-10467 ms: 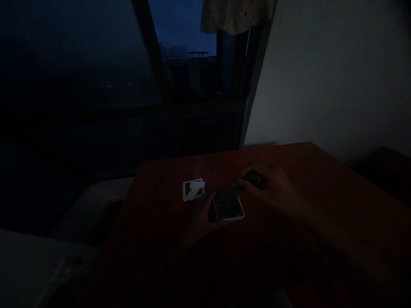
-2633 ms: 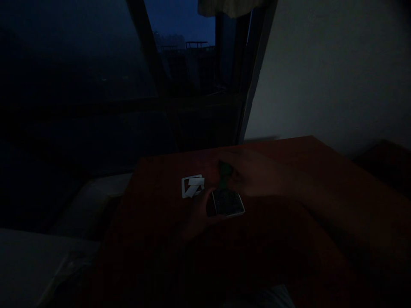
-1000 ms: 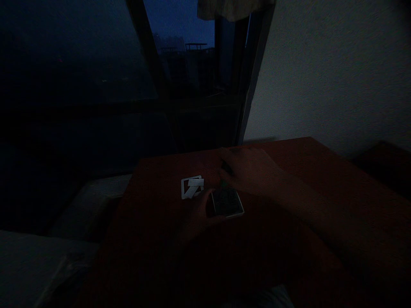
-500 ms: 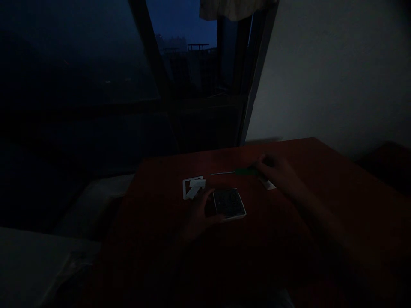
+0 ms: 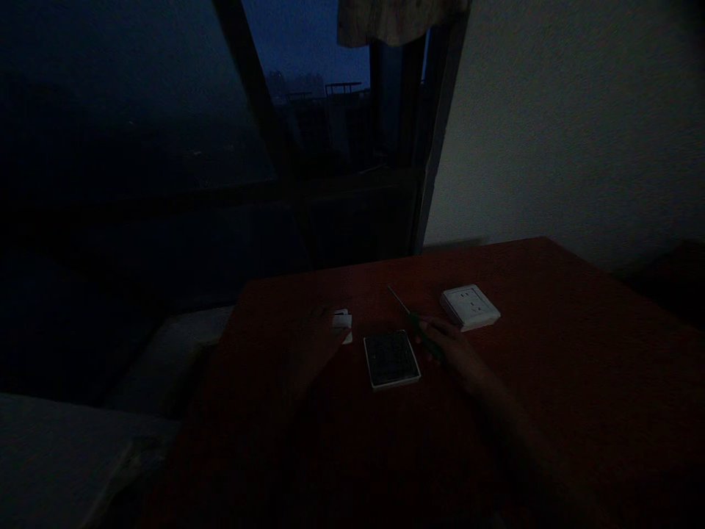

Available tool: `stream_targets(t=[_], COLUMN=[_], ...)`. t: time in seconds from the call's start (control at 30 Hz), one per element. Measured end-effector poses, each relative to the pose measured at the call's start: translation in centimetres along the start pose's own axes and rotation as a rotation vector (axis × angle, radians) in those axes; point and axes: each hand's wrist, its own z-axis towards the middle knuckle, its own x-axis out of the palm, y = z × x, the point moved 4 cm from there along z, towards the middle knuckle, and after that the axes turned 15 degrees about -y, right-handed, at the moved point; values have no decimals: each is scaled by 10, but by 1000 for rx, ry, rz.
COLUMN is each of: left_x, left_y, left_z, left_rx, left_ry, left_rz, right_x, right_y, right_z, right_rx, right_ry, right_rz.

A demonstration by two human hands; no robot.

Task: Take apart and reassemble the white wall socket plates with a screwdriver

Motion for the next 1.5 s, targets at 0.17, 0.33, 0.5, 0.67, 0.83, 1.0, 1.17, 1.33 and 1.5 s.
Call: stream_targets(t=[0.17, 0.33, 0.5, 0.67, 0.83, 1.0, 1.17, 1.33, 1.5], left_x=[13, 18, 10, -5, -5, -5, -2, -2, -4], left_y=[4, 6, 0, -28, -72, -98, -103, -103, -86], left_z=[5, 8, 7, -5, -20, -26, -29, -35, -38], left_rx=[117, 174, 227, 259, 309, 339, 375, 444, 268], left_ry=[85, 112, 83, -48, -32, 5, 16, 49, -32], left_rz=[-44, -58, -102, -203, -382, -460, -531, -545, -498], right_x=[1, 3, 3, 4, 12, 17, 18, 19, 18], right_y=[1, 0, 0, 2, 8, 8, 4, 2, 9], right_z=[-5, -3, -5, -9, -17, -21, -21, -20, -19], right_rx=[-52, -52, -46, -29, -93, -87, -45, -57, -136], right_ry=[-4, -35, -33, -7, 90, 124, 130, 122, 22], right_rz=[-14, -21, 41, 114, -43, -67, -28, -37, -72])
